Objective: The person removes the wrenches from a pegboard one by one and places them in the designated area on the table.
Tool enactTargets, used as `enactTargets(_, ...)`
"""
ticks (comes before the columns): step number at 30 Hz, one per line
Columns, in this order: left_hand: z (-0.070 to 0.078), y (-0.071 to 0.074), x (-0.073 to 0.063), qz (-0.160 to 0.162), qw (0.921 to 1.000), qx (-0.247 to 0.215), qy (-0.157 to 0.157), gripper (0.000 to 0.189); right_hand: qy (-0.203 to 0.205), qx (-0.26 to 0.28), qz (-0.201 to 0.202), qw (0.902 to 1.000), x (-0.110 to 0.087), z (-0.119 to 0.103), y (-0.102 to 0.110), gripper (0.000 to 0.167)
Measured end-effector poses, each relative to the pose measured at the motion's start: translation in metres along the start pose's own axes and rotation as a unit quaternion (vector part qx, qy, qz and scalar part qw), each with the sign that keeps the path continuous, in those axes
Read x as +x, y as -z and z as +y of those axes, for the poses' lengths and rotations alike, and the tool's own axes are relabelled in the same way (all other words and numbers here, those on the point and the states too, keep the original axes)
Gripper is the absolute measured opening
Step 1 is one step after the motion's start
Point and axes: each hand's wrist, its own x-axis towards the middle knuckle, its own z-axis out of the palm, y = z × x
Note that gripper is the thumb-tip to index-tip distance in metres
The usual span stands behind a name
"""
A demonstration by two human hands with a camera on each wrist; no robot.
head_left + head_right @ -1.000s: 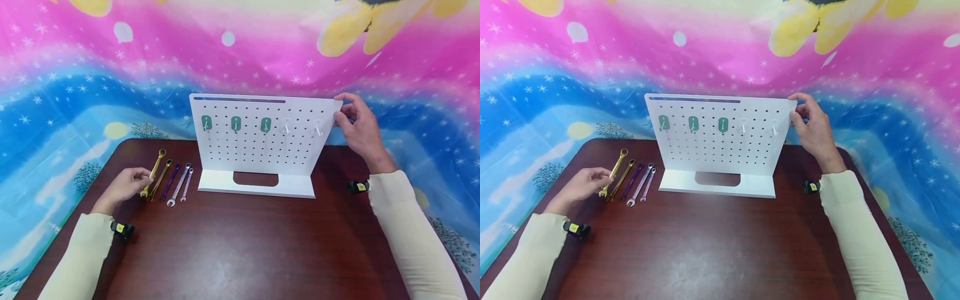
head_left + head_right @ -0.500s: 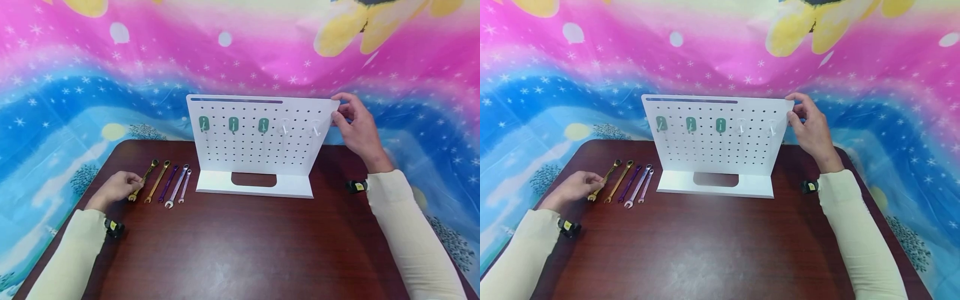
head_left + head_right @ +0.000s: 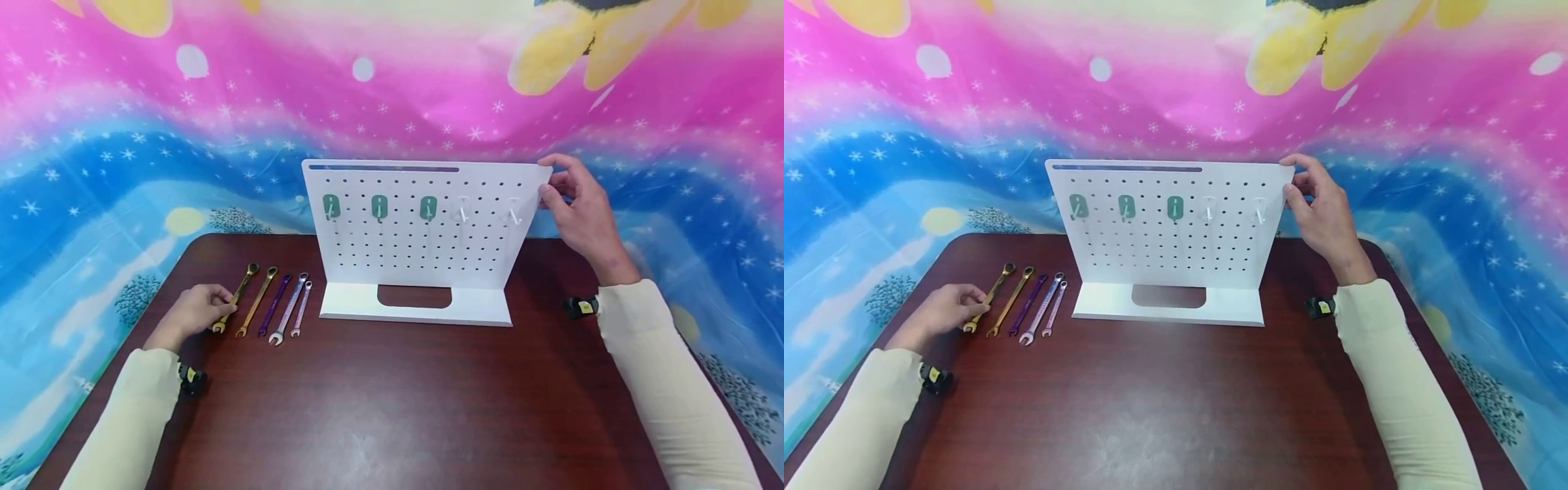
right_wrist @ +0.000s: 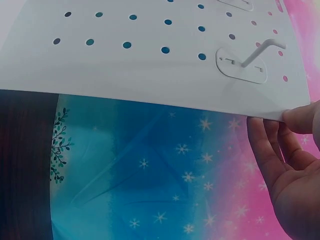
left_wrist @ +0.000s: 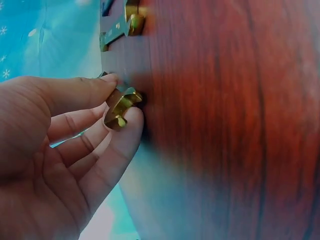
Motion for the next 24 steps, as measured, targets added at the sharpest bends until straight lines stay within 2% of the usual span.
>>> enactTargets(6,0.002,0.0,0.0,0.0,0.9998,0.02,-0.008,0.021,0.0,-0.007,0.001,1.0,-0.001,-0.002,0.001,0.045)
enactTargets(16,0.003,-0.008,-0.006,0.021,0.9993,0.026,0.014,0.023,0.0,-0.007,-0.003,1.0,-0.004,-0.003,-0.002,0.045)
enactTargets(24,0.006,-0.011,-0.006,0.027,0.999,0.033,0.013,0.023,0.002,-0.004,0.001,1.0,-0.003,-0.005,0.001,0.043)
